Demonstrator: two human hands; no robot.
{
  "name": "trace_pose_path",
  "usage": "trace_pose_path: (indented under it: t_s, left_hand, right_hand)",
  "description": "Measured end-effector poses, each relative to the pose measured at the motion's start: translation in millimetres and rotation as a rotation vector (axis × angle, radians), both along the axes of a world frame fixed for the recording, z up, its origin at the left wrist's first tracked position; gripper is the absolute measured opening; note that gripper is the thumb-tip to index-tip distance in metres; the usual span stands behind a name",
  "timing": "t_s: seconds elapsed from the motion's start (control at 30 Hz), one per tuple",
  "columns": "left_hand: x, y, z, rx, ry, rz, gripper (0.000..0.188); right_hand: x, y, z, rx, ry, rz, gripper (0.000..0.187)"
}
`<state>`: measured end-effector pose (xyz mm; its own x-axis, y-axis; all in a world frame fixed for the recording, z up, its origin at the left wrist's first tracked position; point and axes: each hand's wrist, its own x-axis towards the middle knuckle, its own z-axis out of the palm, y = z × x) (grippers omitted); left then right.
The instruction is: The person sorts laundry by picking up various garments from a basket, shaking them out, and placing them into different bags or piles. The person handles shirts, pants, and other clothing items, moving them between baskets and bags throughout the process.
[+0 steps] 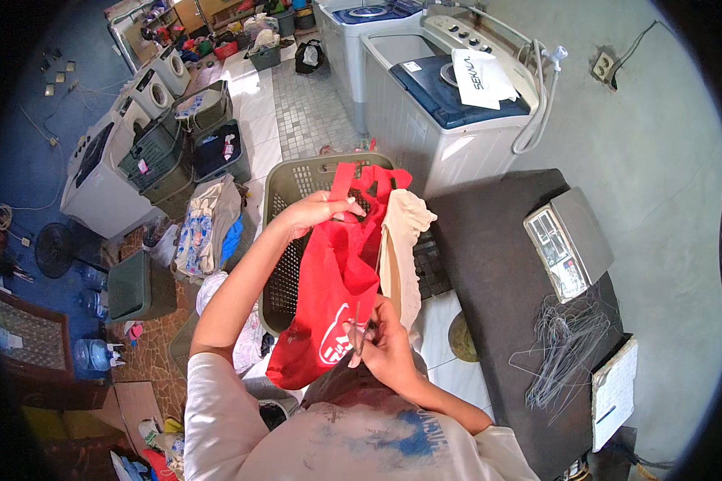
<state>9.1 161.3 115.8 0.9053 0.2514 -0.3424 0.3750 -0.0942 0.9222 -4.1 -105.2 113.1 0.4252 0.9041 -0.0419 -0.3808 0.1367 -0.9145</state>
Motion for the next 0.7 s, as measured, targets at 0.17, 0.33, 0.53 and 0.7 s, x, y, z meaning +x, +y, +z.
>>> trace_pose_path:
  t_s: [0.17, 0.33, 0.53, 0.7]
  left_hand:
    - [9, -13, 2, 0.197, 0.274, -0.011, 0.064]
    - [14, -23, 14, -0.105, 0.0, 0.1, 0.034]
    - [-2, -12, 58, -0.078, -0.104, 0.354, 0.021]
    - [-14, -21, 79, 0.339, -0.238, 0.319, 0.024]
  right_hand:
    - [-10, -6, 0, -0.041, -0.059, 0.091, 0.038]
    - [-14, -11, 3, -0.052, -0.087, 0.111, 0.042]
    - [-12, -15, 6, -0.021, -0.096, 0.114, 0.043]
    - [-15, -14, 8, 0.009, -0.059, 0.145, 0.044]
